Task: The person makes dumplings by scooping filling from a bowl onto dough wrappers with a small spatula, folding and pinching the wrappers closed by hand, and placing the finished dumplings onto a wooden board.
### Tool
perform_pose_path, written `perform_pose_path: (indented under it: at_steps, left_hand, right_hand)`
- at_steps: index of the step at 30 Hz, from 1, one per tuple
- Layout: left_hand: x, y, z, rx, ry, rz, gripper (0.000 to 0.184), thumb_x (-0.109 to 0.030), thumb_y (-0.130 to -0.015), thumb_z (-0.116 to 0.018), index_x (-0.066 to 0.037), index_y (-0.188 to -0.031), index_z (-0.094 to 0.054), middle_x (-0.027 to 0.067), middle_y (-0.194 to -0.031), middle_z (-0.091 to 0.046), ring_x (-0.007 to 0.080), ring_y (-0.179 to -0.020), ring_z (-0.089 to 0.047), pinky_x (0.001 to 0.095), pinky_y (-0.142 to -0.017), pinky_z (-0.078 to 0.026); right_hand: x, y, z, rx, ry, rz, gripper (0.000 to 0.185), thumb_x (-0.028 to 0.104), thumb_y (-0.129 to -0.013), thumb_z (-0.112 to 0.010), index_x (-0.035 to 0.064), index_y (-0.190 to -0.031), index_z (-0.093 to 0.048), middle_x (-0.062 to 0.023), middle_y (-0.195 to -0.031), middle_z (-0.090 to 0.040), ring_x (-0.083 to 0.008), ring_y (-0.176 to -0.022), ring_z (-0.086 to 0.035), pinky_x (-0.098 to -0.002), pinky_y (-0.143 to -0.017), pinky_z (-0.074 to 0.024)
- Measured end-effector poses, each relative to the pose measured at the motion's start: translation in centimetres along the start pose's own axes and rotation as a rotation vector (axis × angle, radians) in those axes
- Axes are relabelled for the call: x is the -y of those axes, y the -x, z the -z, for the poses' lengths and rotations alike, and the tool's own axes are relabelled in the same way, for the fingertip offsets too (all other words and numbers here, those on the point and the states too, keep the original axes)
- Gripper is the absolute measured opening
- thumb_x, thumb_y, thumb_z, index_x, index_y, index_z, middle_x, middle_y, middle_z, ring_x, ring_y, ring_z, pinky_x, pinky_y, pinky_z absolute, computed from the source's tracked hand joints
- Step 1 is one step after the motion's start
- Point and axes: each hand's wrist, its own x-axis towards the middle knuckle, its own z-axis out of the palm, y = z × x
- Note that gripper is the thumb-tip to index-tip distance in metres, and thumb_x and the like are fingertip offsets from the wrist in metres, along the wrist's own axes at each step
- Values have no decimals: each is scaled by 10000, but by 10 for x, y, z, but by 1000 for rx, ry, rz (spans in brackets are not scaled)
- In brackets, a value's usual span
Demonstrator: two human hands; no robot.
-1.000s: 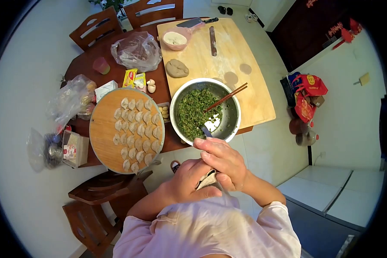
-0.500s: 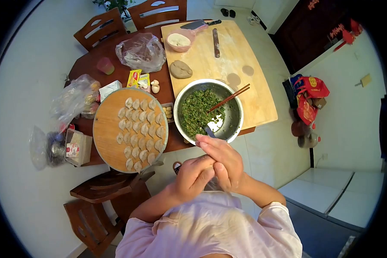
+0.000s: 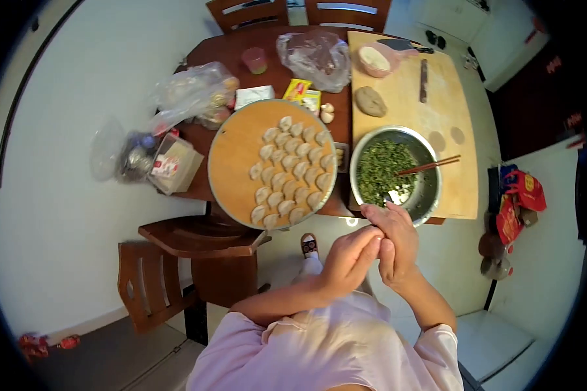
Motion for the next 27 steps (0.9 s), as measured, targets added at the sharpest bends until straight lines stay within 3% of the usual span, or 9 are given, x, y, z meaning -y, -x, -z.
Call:
perform_pose_path:
  at_steps: [3,9,15,18,21,22,24,26,27]
  left_hand:
    - [-4,9,4,-153,-141,-41,142,-96,-965,-453,6,-897,-526,160,-745,-563,327,-652,-571,387,-586,-448]
    - [-3,25,23,-254,-125,-116,160,-91,-954,-465,-5,-844,-543,129,-694,-554,290,-593,-555,368,-549,-428]
    - [-1,38,44,-253,-142,-199,161,-95,-933,-496,-8,-808,-547,116,-701,-563,296,-627,-582,369,-571,-452]
    - [3,39,52,-294,-163,-292,156,-88,-916,-533,-22,-775,-527,117,-675,-566,290,-572,-568,368,-513,-432]
    - [26,40,67,-351,-246,-156,182,-107,-935,-511,-20,-776,-530,127,-665,-558,285,-572,-571,357,-507,-426]
    - [35,39,72,-360,-70,13,223,-142,-966,-482,-10,-795,-537,111,-644,-546,229,-573,-565,326,-520,-421]
    - [42,33,92,-359,-2,102,268,-175,-991,-453,1,-807,-539,79,-672,-564,173,-595,-548,300,-548,-421]
    - [46,30,102,-428,121,121,307,-196,-1006,-430,7,-801,-532,69,-727,-590,150,-625,-536,279,-590,-434]
    - [44,26,111,-364,180,25,325,-205,-1015,-400,11,-824,-550,97,-811,-620,166,-671,-564,276,-626,-450]
  right_hand:
    - [3,-6,-22,-18,-46,58,340,203,-922,-371,-29,-1009,-603,-186,-975,-675,-321,-857,-659,-458,-889,-459]
    - [17,-14,-54,-86,-119,178,325,194,-936,-332,-19,-941,-577,-189,-852,-677,-301,-759,-670,-451,-845,-507]
    - [23,-17,-76,-61,-211,281,296,199,-948,-341,-7,-952,-554,-172,-844,-682,-279,-733,-669,-449,-839,-522]
    - [21,-18,-88,-43,-276,315,300,214,-962,-349,-2,-965,-557,-173,-864,-680,-292,-747,-665,-449,-819,-519]
    - [12,-23,-113,-28,-272,184,288,219,-968,-362,11,-970,-561,-177,-912,-673,-309,-792,-661,-431,-791,-516]
    - [13,-27,-118,18,-321,58,275,220,-962,-399,7,-1013,-565,-182,-990,-654,-323,-860,-647,-399,-783,-504]
    - [21,-36,-125,106,-483,-183,313,251,-941,-455,-5,-1083,-567,-189,-1052,-633,-326,-928,-629,-372,-824,-490]
    - [35,-48,-121,248,-465,-296,581,278,-854,-643,-11,-1315,-441,-194,-1190,-563,-298,-1097,-575,-353,-924,-445]
    - [36,-48,-124,221,-498,-285,617,246,-851,-663,-7,-1350,-402,-173,-1207,-549,-269,-1127,-553,-340,-942,-431]
